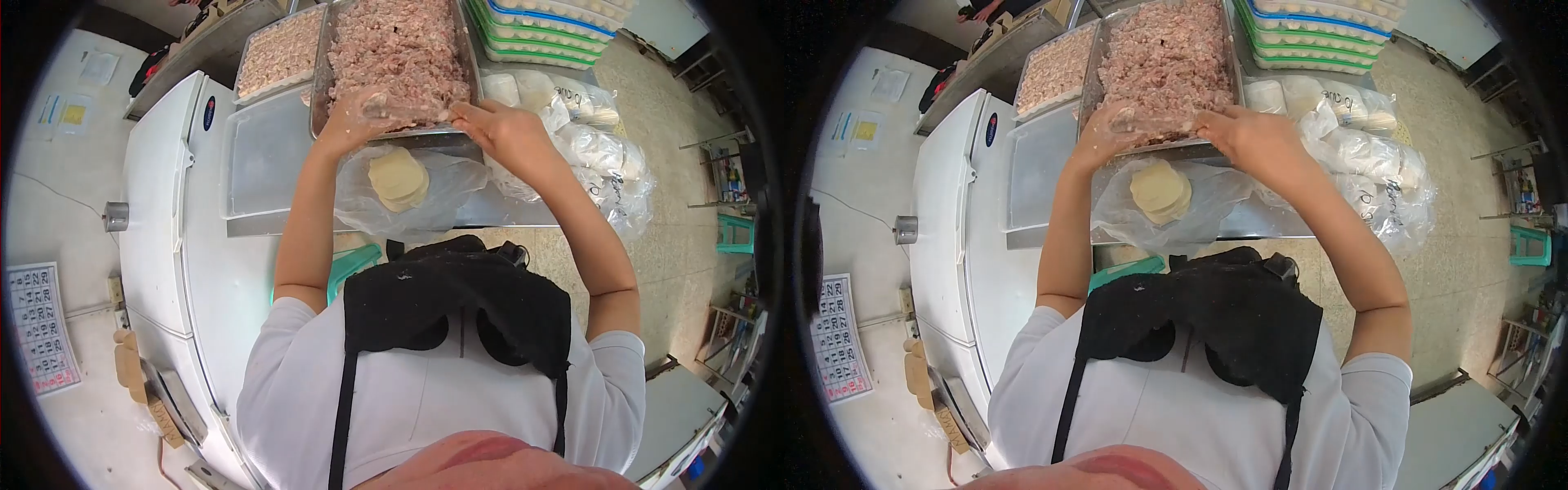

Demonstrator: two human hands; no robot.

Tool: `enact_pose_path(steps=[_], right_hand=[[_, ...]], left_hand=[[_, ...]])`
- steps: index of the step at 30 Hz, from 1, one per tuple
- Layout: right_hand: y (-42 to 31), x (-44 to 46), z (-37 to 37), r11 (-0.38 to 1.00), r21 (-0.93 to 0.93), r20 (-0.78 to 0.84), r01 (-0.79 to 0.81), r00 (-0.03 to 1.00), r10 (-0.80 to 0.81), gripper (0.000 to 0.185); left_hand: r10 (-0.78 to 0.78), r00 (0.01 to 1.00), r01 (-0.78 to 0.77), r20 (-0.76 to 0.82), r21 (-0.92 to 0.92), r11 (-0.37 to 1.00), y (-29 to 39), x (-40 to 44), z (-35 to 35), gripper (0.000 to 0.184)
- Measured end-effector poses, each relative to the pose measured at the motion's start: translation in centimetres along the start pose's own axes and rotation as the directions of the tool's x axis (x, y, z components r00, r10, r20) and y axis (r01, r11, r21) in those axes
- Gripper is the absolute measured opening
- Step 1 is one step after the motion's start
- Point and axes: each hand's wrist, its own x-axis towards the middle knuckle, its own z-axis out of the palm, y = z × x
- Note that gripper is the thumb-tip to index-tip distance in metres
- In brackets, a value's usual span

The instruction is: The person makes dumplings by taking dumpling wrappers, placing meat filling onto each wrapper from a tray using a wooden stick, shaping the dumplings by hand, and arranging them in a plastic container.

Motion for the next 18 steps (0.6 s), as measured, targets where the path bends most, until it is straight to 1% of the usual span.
enact_pose_path(steps=[2,3,4,5,6,7,8,10,11,12,13,14,17,18], right_hand=[[0.1,1.0,-1.1,0.997,-0.015,0.083,-0.072,0.994,0.074,0.028],[0.1,1.8,-1.8,0.994,-0.025,0.119,-0.105,0.987,0.107,0.029],[-0.3,2.3,-2.1,0.994,0.059,0.085,-0.093,0.992,0.088,0.029],[-0.8,2.7,-2.2,0.986,0.145,0.051,-0.084,0.996,0.077,0.029],[-1.6,2.9,-2.1,0.971,0.229,0.021,-0.073,0.997,0.070,0.029],[-3.5,3.3,-1.6,0.958,0.272,0.079,-0.086,0.995,0.067,0.029],[-4.5,3.8,-0.5,0.961,0.257,0.115,-0.104,0.990,0.077,0.029],[-6.0,4.0,3.1,0.963,0.230,0.184,-0.142,0.978,0.100,0.029],[-6.0,4.3,4.1,0.966,0.210,0.175,-0.152,0.978,0.116,0.028],[-6.5,4.6,4.1,0.962,0.200,0.154,-0.183,0.976,0.154,0.027],[-7.2,4.8,3.9,0.957,0.193,0.133,-0.218,0.972,0.195,0.027],[-7.6,4.8,3.9,0.948,0.187,0.111,-0.257,0.965,0.240,0.026],[-6.2,2.1,6.0,0.880,0.348,-0.037,-0.324,0.933,0.358,0.028],[-5.7,1.1,6.3,0.853,0.399,-0.080,-0.336,0.914,0.397,0.029]], left_hand=[[0.117,0.993,-0.113,0.000,0.266,0.957,3.0,-0.1,-1.0,0.053],[0.036,0.999,-0.039,0.041,0.089,0.995,4.6,-0.4,-1.8,0.052],[-0.038,0.994,0.047,0.099,-0.085,0.995,6.3,-0.9,-2.8,0.050],[-0.102,0.979,0.145,0.175,-0.251,0.957,6.8,-1.4,-3.7,0.049],[-0.033,0.992,0.057,0.124,-0.189,0.980,6.0,-1.7,-4.3,0.047],[0.040,0.997,-0.031,0.073,-0.124,0.992,4.8,-2.0,-4.9,0.045],[0.119,0.993,-0.118,0.023,-0.054,0.992,3.9,-2.2,-5.5,0.043],[0.154,0.988,-0.154,-0.003,0.043,0.987,3.9,-2.7,-7.1,0.042],[0.172,0.985,-0.169,-0.018,0.093,0.981,3.7,-3.0,-7.8,0.041],[0.033,0.999,-0.035,0.038,0.073,0.997,2.8,-3.1,-8.8,0.042],[-0.106,0.989,0.101,0.102,0.061,0.993,1.4,-3.2,-10.0,0.043],[-0.241,0.955,0.234,0.170,0.059,0.970,0.1,-3.6,-11.2,0.043],[-0.097,0.994,0.090,0.053,0.119,0.989,-3.9,-5.5,-14.3,0.039],[-0.138,0.989,0.134,0.045,0.085,0.987,-6.3,-5.9,-15.2,0.039]])
